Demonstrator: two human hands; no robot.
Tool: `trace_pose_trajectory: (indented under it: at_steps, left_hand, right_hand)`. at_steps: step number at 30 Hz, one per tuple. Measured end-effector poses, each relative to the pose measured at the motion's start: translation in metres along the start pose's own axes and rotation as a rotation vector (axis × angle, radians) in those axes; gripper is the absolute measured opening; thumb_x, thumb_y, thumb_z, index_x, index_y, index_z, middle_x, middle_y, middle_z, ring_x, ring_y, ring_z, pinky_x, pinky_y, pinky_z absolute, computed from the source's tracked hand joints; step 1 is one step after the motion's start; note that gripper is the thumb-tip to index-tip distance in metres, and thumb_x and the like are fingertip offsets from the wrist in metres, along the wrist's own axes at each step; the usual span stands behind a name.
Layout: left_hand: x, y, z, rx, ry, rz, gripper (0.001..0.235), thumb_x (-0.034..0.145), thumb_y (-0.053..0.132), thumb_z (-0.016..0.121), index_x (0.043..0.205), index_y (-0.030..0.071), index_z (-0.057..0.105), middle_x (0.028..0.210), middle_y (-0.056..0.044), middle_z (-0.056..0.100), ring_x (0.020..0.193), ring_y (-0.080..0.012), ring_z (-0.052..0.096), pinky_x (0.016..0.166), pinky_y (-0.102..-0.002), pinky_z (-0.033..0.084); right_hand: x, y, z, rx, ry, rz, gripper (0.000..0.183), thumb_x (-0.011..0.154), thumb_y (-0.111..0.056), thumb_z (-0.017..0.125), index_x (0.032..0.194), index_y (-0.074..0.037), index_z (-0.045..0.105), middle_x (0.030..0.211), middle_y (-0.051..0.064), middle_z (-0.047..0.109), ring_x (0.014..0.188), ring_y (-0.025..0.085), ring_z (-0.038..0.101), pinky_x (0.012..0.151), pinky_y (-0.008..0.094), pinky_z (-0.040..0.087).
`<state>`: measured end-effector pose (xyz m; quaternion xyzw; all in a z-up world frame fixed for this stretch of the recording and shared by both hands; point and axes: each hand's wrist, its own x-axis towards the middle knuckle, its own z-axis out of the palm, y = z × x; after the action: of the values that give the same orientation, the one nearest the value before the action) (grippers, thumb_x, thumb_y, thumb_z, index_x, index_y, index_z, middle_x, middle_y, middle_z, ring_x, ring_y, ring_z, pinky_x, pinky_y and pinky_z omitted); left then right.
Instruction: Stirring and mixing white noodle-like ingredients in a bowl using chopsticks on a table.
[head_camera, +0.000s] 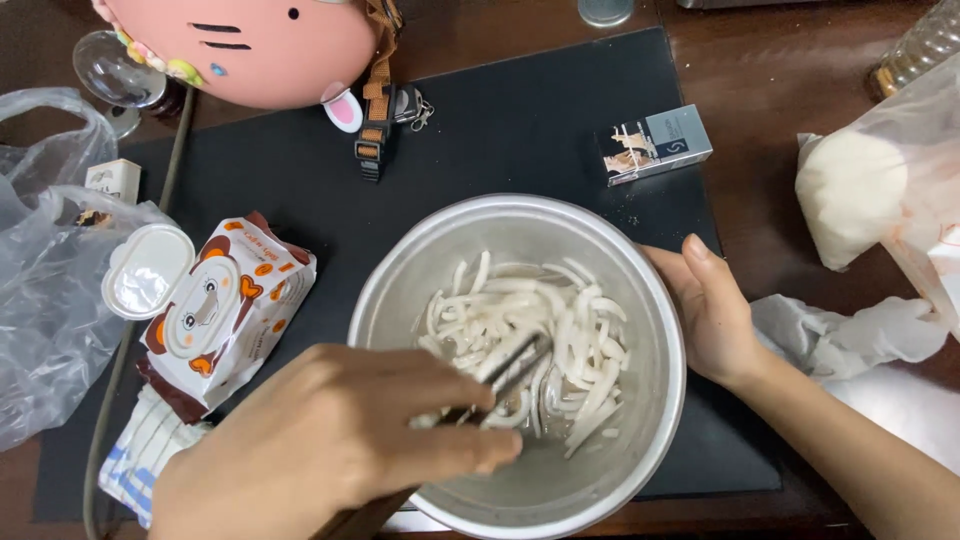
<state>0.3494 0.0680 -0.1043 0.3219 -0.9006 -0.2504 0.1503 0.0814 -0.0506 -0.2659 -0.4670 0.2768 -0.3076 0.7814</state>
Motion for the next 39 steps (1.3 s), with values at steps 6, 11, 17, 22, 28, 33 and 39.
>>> trace_pose_trajectory:
  at_steps: [6, 11, 17, 22, 28, 33, 39]
  left_hand:
    - [-0.005, 0.004, -0.008, 0.150, 0.154, 0.003, 0.016, 0.099, 0.007, 0.057, 0.111, 0.006, 0.068, 0.105, -0.018, 0.069, 0.094, -0.0356, 0.073, 0.067, -0.042, 0.056]
    - [-0.003, -0.009, -0.002, 0.408, 0.187, -0.084, 0.020, 0.094, 0.002, 0.063, 0.113, 0.008, 0.067, 0.111, -0.012, 0.069, 0.094, -0.0319, 0.069, 0.072, -0.040, 0.056]
    - [-0.008, -0.001, -0.017, 0.136, -0.061, -0.071, 0.039, 0.082, -0.011, 0.056, 0.113, 0.012, 0.063, 0.089, -0.008, 0.057, 0.066, -0.0298, 0.057, 0.057, -0.042, 0.043]
    - [-0.026, 0.025, -0.020, -0.141, 0.110, -0.045, 0.020, 0.095, 0.022, 0.071, 0.096, 0.002, 0.068, 0.099, -0.007, 0.074, 0.078, -0.0183, 0.078, 0.062, -0.030, 0.059]
    - [0.004, 0.024, 0.001, -0.220, -0.132, -0.013, 0.019, 0.102, 0.026, 0.050, 0.100, 0.011, 0.061, 0.086, -0.009, 0.057, 0.069, -0.0283, 0.062, 0.053, -0.041, 0.043]
    - [0.009, 0.028, 0.011, -0.173, 0.105, -0.001, 0.018, 0.098, 0.027, 0.064, 0.100, 0.010, 0.069, 0.090, -0.006, 0.061, 0.075, -0.0237, 0.065, 0.067, -0.036, 0.049]
    - [-0.029, 0.031, 0.014, -0.347, 0.244, -0.026, 0.019, 0.101, 0.018, 0.057, 0.094, 0.003, 0.066, 0.093, -0.011, 0.068, 0.081, -0.0247, 0.069, 0.073, -0.035, 0.055]
  right_hand:
    - [0.001, 0.001, -0.003, -0.030, -0.028, -0.028, 0.087, 0.091, -0.064, 0.033, 0.128, 0.010, 0.062, 0.113, 0.025, 0.074, 0.102, 0.034, 0.071, 0.091, 0.043, 0.053]
    - [0.002, 0.003, -0.006, -0.011, -0.025, -0.026, 0.088, 0.090, -0.064, 0.036, 0.129, 0.011, 0.061, 0.116, 0.026, 0.073, 0.104, 0.035, 0.071, 0.092, 0.044, 0.052]
    - [0.001, 0.001, -0.007, -0.013, -0.041, -0.015, 0.090, 0.090, -0.065, 0.037, 0.131, 0.013, 0.059, 0.113, 0.026, 0.073, 0.101, 0.035, 0.071, 0.090, 0.044, 0.053]
    - [0.003, 0.007, -0.011, -0.057, -0.004, -0.009, 0.090, 0.090, -0.065, 0.034, 0.128, 0.011, 0.062, 0.110, 0.024, 0.074, 0.097, 0.033, 0.071, 0.086, 0.042, 0.053]
    - [0.003, 0.004, -0.007, -0.136, -0.004, -0.042, 0.088, 0.091, -0.066, 0.032, 0.124, 0.009, 0.065, 0.106, 0.022, 0.075, 0.093, 0.032, 0.072, 0.085, 0.042, 0.053]
    - [0.003, 0.010, -0.010, -0.118, -0.007, -0.058, 0.086, 0.093, -0.064, 0.031, 0.127, 0.008, 0.064, 0.107, 0.022, 0.075, 0.096, 0.031, 0.072, 0.088, 0.043, 0.054]
    - [0.004, 0.009, -0.009, -0.067, 0.012, -0.038, 0.085, 0.093, -0.062, 0.032, 0.131, 0.008, 0.062, 0.114, 0.024, 0.074, 0.103, 0.033, 0.071, 0.093, 0.044, 0.053]
